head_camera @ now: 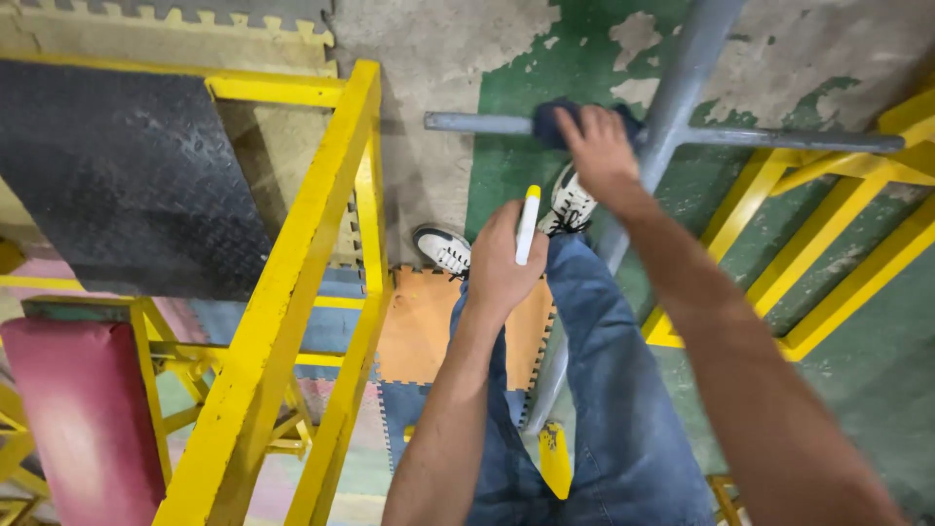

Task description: Wiping down gym machines and equipment with a spray bottle and cloth.

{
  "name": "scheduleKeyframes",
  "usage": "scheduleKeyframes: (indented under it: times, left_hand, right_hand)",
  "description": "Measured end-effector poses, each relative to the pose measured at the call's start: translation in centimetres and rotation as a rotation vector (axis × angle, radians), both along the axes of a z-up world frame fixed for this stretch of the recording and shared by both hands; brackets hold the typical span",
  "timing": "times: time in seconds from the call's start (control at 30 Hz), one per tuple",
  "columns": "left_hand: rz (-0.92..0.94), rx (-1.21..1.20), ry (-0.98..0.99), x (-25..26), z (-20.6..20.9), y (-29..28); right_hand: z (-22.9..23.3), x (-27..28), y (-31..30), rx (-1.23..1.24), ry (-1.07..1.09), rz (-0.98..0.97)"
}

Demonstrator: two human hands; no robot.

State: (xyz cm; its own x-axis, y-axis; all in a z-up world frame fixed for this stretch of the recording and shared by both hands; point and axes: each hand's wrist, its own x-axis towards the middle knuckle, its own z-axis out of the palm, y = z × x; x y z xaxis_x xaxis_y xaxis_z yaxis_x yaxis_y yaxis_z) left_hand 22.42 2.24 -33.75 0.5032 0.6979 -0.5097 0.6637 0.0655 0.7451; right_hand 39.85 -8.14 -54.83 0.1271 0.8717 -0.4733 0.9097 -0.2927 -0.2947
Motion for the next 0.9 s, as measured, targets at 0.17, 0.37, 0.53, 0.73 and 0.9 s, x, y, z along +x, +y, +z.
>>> scheduleKeyframes:
  times: [0.17, 0.37, 0.53, 0.73, 0.9]
  left_hand:
    - [-0.001, -0.042, 0.013, 2.7, 0.6, -0.3]
    - [-0.044, -0.051, 0.027, 6.4, 0.6, -1.6]
    - [-0.080, -0.018, -0.039, 9.6, 0.1, -2.5]
    - [-0.092, -0.020, -0.021, 14.0, -0.2, -2.8]
    - [-0.136, 0.017, -0.035, 17.0, -0.8, -2.8]
  right_hand:
    - [0.1, 8.0, -1.9, -0.152, -0.121, 0.245]
    - [3.8, 8.8, -3.1, 0.133, -0.066, -0.305]
    - [3.4, 4.1, -7.0, 0.183, 0.092, -0.509]
    - [0.7, 8.1, -4.7, 0.112, 0.042, -0.573]
    - [1.9, 17.9, 3.7, 0.304, 0.021, -0.600]
